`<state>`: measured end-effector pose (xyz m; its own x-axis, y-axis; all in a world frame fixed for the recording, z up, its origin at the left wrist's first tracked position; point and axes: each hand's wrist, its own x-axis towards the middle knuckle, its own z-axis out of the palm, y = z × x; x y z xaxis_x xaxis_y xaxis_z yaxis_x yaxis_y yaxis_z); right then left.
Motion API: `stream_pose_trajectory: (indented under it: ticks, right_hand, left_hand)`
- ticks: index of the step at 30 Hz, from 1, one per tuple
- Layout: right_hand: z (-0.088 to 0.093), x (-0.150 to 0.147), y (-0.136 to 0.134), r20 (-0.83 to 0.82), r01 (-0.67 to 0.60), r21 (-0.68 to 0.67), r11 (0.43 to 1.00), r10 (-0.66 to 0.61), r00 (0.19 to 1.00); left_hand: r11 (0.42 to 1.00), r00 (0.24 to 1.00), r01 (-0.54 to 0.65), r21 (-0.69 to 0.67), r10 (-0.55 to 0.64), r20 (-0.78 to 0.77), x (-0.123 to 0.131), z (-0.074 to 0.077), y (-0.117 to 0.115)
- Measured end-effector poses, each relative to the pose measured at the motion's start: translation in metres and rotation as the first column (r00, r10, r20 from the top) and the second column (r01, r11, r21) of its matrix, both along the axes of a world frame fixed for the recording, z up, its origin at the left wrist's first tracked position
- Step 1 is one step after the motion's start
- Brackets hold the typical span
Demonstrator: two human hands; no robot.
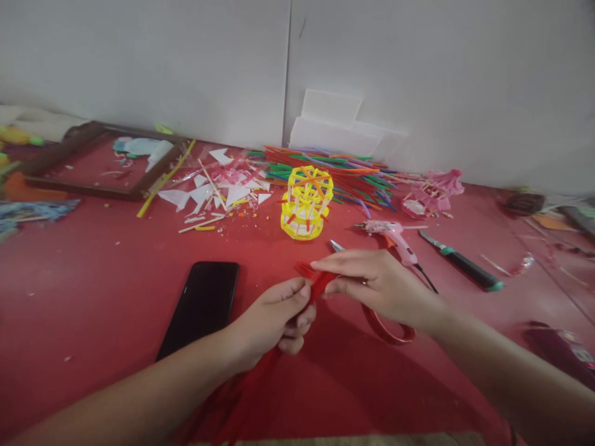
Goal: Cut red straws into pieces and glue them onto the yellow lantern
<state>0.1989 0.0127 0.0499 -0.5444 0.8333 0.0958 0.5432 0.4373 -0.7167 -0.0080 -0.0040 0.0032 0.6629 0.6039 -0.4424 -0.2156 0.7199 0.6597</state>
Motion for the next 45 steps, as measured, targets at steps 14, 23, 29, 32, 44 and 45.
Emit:
stream_pose_trajectory:
  ticks: [14, 23, 29, 32, 44, 45]
  right_hand:
    - [-0.021, -0.011, 0.008, -0.372, 0.074, -0.523, 0.849, -0.306, 0.876]
    - [-0.022, -0.026, -0.010, -0.337, 0.206, -0.116, 0.972, -0.233, 0.912]
    - [-0.029, -0.021, -0.014, -0.340, 0.249, -0.003, 0.968, -0.235, 0.911]
    - [-0.030, -0.021, -0.015, -0.343, 0.275, 0.039, 0.961, -0.246, 0.907]
    - [-0.032, -0.031, -0.019, -0.362, 0.321, 0.061, 0.945, -0.279, 0.890]
    - [-0.032, -0.031, -0.020, -0.362, 0.314, 0.069, 0.947, -0.270, 0.892]
  left_hand:
    - [0.990, 0.997, 0.078, 0.117, -0.074, -0.032, -0.001, 0.000, -0.002]
    - [0.935, 0.971, 0.068, 0.347, 0.018, -0.239, 0.001, 0.000, -0.010]
    - [0.989, 0.998, -0.052, 0.139, 0.058, -0.041, 0.002, 0.001, -0.006]
    - [0.993, 0.999, -0.038, 0.114, 0.039, -0.008, 0.001, 0.003, -0.003]
    - [0.993, 0.999, -0.008, 0.115, 0.003, 0.043, 0.000, 0.004, -0.004]
    - [0.993, 0.999, -0.008, 0.115, 0.003, 0.048, 0.000, 0.003, -0.005]
